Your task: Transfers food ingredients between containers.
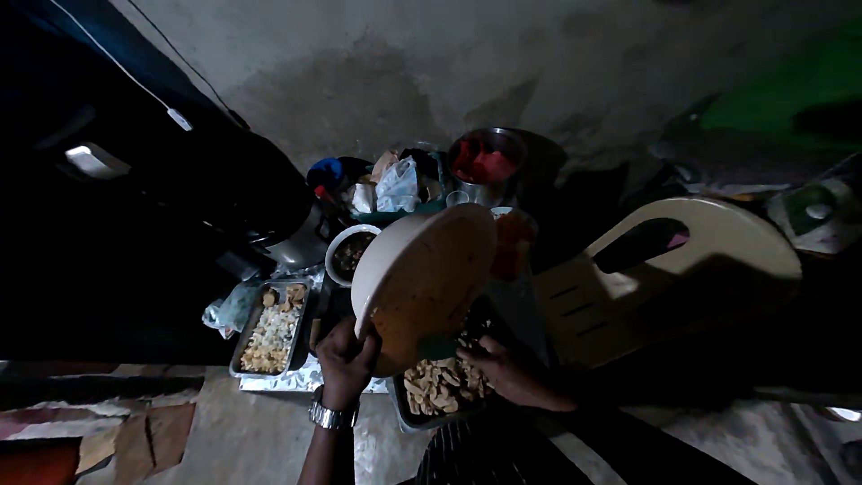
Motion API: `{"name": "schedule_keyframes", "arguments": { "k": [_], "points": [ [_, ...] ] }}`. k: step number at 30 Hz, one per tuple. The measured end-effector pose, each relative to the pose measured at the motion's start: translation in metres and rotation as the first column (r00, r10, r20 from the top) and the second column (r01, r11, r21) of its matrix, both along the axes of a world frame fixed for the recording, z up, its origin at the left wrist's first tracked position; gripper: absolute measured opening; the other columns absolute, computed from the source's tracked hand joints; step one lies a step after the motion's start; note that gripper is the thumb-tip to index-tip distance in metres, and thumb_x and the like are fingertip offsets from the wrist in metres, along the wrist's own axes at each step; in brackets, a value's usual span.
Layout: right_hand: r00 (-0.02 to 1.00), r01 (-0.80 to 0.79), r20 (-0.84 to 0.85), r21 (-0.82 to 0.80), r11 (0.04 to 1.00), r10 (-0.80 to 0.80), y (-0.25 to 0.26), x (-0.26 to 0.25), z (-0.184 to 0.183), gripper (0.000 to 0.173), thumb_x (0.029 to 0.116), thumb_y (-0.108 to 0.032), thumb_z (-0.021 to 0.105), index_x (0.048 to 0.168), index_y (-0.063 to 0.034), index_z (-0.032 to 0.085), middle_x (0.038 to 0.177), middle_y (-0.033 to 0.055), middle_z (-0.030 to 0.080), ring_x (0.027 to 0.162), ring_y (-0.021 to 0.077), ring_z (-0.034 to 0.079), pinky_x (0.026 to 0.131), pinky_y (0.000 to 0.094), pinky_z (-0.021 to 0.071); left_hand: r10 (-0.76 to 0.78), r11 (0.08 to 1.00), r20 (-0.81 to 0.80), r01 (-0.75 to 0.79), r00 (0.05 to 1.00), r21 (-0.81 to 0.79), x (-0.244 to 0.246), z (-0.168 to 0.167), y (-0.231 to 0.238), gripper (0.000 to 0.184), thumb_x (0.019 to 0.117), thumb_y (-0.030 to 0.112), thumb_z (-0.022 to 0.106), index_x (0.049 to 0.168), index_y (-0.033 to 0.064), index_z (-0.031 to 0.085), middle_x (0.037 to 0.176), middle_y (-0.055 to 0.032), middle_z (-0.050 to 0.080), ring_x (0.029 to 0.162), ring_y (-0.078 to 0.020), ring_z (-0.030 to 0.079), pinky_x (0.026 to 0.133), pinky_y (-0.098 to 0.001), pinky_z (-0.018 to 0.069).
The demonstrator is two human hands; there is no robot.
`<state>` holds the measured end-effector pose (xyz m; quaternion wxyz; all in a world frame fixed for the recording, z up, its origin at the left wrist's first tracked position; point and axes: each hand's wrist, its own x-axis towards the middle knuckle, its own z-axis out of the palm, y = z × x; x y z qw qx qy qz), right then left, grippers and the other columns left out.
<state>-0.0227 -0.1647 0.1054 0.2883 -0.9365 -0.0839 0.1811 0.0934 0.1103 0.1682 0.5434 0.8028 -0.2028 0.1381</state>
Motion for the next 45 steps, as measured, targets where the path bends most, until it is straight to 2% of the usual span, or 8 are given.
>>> {"name": "schedule_keyframes", "arguments": {
  "k": [4,8,11,17,23,33,40,45],
  "points": [
    [0.98,0.037,-0.194,0.011,0.999,-0.035,-0.01,-0.005,-0.012,0.067,0.0944,0.001,0.059,0.155,-0.0272,0.048,0.147,0.0302,0.044,0.13,0.0445,0.051,0.104,0.0552,0.0486,-0.019,1.0,-0.017,0.019,1.0,-0.007,-0.002,0.003,0.007,0.013,0.0875,0.018,0.069,0.076,0.0136,0.065,0.066,0.0121,0.059,0.057,0.0038,0.054,0.053,-0.0175,0.0484],
    [0.981,0.082,-0.169,-0.101,0.991,-0.098,-0.027,-0.011,-0.021,0.069,0.097,-0.005,0.056,0.156,-0.0372,0.043,0.138,0.0269,0.052,0.122,0.0421,0.056,0.097,0.0552,0.0513,-0.011,0.998,0.025,0.01,1.0,0.059,-0.006,0.003,0.015,0.015,0.0855,0.02,0.07,0.075,0.0105,0.065,0.065,0.0098,0.058,0.058,0.0038,0.054,0.055,-0.0172,0.0486],
    [0.991,0.112,-0.056,-0.095,0.989,-0.117,-0.02,-0.002,-0.015,0.055,0.1027,-0.011,0.052,0.153,-0.0319,0.049,0.136,0.0255,0.054,0.12,0.0391,0.059,0.097,0.0525,0.0525,-0.004,0.999,0.045,0.002,0.999,0.054,-0.008,0.005,0.015,0.015,0.0862,0.019,0.069,0.075,0.0111,0.065,0.065,0.0097,0.059,0.059,0.004,0.055,0.056,-0.0169,0.0486],
    [0.947,0.102,-0.287,-0.163,0.981,-0.146,-0.014,-0.024,-0.012,0.069,0.0977,-0.006,0.059,0.157,-0.0385,0.042,0.149,0.0255,0.046,0.131,0.0438,0.052,0.103,0.0598,0.0474,0.017,1.0,-0.021,-0.016,1.0,0.024,-0.006,0.012,0.027,0.008,0.084,0.016,0.069,0.079,0.0105,0.066,0.067,0.0122,0.06,0.058,0.0053,0.056,0.054,-0.0161,0.0494],
    [0.93,0.348,0.178,-0.147,0.926,-0.321,-0.005,0.002,0.026,0.052,0.1046,-0.017,0.05,0.154,-0.0343,0.049,0.126,0.0191,0.064,0.107,0.0358,0.067,0.087,0.0508,0.0569,0.057,0.998,-0.081,-0.059,0.995,-0.033,-0.002,0.021,0.036,0.006,0.0858,0.012,0.067,0.08,0.0132,0.067,0.064,0.016,0.058,0.054,0.0069,0.053,0.05,-0.014,0.0467],
    [0.926,0.265,-0.27,-0.034,0.964,-0.264,0.052,-0.022,0.033,0.068,0.0972,-0.002,0.06,0.158,-0.0261,0.042,0.156,0.0294,0.038,0.136,0.0435,0.049,0.11,0.0532,0.0452,0.084,0.992,-0.071,-0.09,0.994,-0.083,0.017,0.012,0.027,0.01,0.0874,0.016,0.066,0.083,0.0076,0.068,0.064,0.0116,0.059,0.054,0.004,0.055,0.052,-0.0181,0.049],
    [0.908,0.409,0.203,-0.235,0.882,-0.367,0.014,0.039,0.074,0.056,0.104,-0.013,0.05,0.156,-0.0328,0.045,0.141,0.0201,0.057,0.123,0.04,0.06,0.101,0.0593,0.0497,-0.037,0.995,-0.073,0.044,0.997,0.095,0.031,0.024,0.044,0.018,0.0856,0.022,0.068,0.073,0.0117,0.062,0.058,0.0108,0.051,0.049,0.0024,0.047,0.047,-0.0192,0.0424],
    [0.943,0.331,0.072,-0.271,0.904,-0.324,-0.018,0.048,0.049,0.055,0.1054,-0.014,0.048,0.156,-0.034,0.044,0.139,0.0206,0.059,0.122,0.042,0.06,0.099,0.0629,0.0492,-0.162,0.977,-0.052,0.168,0.985,0.133,0.038,0.033,0.059,0.015,0.084,0.021,0.069,0.073,0.012,0.063,0.059,0.0114,0.053,0.051,0.0051,0.048,0.047,-0.0159,0.0418]
  ]
}}
